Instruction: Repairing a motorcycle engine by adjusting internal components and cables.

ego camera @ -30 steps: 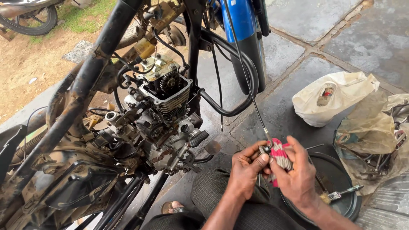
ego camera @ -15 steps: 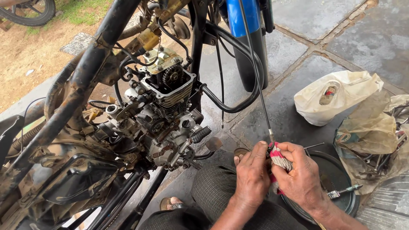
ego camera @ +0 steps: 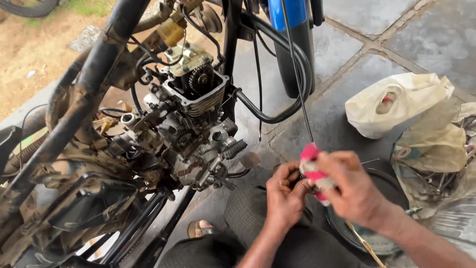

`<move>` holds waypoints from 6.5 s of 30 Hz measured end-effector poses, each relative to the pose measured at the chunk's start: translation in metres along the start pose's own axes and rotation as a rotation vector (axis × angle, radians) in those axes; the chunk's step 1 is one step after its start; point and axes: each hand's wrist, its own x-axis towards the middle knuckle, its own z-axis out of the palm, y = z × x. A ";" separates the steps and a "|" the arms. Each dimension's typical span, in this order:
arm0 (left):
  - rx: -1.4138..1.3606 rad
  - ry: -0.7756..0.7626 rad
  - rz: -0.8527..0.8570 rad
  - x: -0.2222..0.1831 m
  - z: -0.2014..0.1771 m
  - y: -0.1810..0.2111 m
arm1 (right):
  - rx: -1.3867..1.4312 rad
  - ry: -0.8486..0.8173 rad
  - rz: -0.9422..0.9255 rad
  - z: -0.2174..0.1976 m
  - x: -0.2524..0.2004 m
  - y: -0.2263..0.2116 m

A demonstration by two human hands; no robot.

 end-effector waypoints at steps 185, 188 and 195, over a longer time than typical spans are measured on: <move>-0.676 -0.220 -0.404 0.049 0.037 0.051 | -0.250 0.141 -0.165 0.012 -0.032 -0.036; -0.674 -0.226 -0.440 0.044 0.032 0.073 | -0.050 0.044 -0.100 -0.012 -0.038 -0.029; -0.739 -0.269 -0.464 0.039 0.028 0.068 | -0.111 0.177 -0.060 -0.004 -0.023 -0.058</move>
